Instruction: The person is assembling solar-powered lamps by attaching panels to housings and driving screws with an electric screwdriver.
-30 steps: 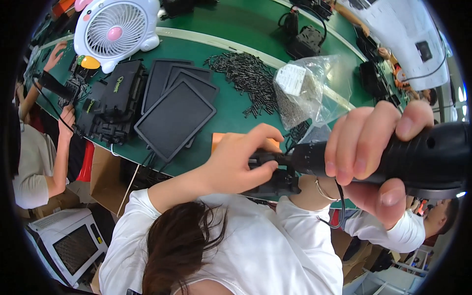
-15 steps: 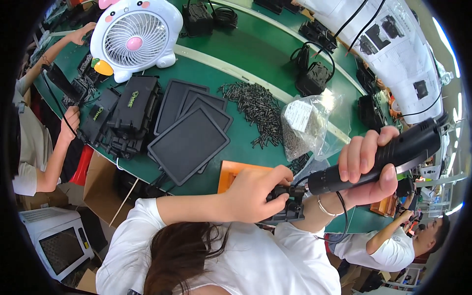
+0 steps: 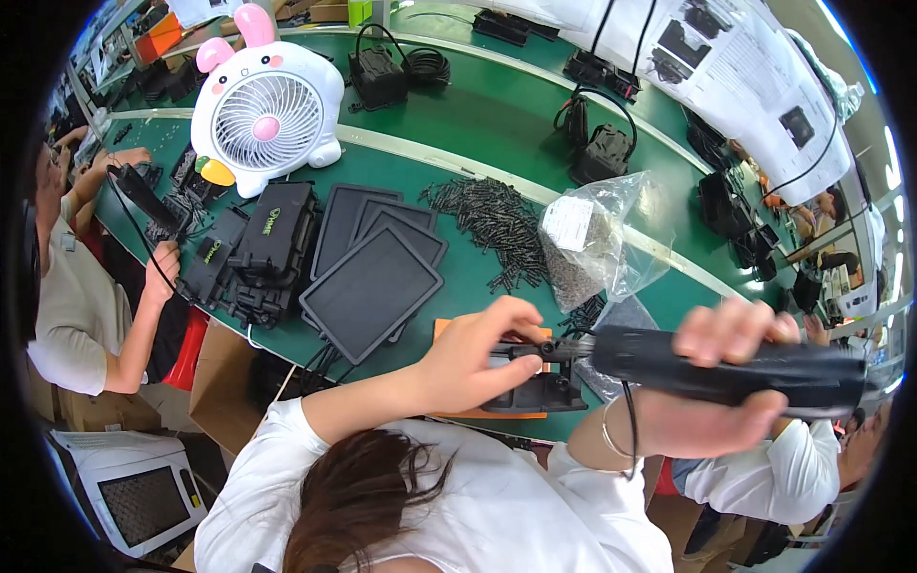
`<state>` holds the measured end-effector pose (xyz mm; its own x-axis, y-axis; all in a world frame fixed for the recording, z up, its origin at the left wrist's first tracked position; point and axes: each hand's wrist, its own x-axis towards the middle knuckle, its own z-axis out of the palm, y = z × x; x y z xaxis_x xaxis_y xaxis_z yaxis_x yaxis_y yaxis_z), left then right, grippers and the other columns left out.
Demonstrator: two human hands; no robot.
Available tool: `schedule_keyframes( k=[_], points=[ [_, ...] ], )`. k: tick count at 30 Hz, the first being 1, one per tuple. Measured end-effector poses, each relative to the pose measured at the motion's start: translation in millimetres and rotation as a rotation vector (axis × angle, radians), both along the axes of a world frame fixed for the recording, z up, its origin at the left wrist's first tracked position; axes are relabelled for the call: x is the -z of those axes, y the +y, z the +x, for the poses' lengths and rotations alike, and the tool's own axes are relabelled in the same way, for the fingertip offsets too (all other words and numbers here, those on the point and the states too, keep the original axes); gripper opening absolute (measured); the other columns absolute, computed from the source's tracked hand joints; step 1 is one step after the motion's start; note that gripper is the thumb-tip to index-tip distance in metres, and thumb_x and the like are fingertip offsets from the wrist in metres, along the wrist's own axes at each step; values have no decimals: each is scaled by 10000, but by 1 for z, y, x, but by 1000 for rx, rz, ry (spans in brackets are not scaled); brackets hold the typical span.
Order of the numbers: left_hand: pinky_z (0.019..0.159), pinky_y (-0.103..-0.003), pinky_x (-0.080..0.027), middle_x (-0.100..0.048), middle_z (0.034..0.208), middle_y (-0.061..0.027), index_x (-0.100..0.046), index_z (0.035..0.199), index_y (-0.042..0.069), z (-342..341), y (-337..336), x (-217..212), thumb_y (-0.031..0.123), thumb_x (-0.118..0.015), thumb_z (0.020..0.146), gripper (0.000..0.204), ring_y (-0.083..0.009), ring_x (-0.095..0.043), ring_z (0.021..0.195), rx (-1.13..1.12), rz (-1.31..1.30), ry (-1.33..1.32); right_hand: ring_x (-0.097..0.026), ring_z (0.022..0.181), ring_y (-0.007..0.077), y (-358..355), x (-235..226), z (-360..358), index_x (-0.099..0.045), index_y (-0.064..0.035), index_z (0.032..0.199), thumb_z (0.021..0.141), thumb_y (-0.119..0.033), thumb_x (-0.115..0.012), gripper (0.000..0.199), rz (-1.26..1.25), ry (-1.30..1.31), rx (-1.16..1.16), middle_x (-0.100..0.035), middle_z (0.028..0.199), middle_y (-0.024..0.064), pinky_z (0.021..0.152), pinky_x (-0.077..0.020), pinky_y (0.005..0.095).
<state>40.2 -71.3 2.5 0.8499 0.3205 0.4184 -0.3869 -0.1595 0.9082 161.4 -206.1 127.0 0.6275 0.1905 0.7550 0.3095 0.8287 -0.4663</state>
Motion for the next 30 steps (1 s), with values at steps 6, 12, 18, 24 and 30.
schedule_keyframes(
  k=[6,12,18,24,30],
  points=[
    [864,-399,-468,-546,1094,-186,-470,1118,2,-48,-12,28,36,-603,810,338,-298,-584,967,-267,187,-463,-500,765,162,-59,39,40,-500,-6,1076,912,-144,-604,238,-2,221,468,-529,864,80,660,-439,286],
    [696,-343,-512,-618,975,-174,-540,1150,-16,-32,-48,49,-37,-632,703,457,-286,-631,850,-236,37,220,-570,782,140,-65,100,78,-483,16,1114,886,-37,-660,293,-482,203,837,-593,952,107,730,-485,280],
    [675,-338,-527,-650,804,-134,-608,973,-23,-34,-16,8,-39,-580,673,302,-297,-666,725,-225,198,-259,-505,873,161,-58,104,39,-542,23,1050,901,-37,-580,164,-542,-162,1082,-521,968,72,787,-422,291],
    [577,-349,-504,-531,708,-52,-557,843,65,-33,-24,-61,130,-657,667,213,-246,-604,631,130,722,-353,-553,706,114,-21,112,-14,-607,28,1045,986,-186,-537,232,-1024,421,-488,-592,823,51,647,-460,254],
    [529,-371,-472,-498,638,-46,-540,782,91,-115,16,-94,68,-681,547,275,-253,-585,605,49,1010,320,-604,772,102,-27,101,10,-597,12,1068,969,-154,-586,194,-685,607,147,-653,904,57,704,-489,235]
  ],
)
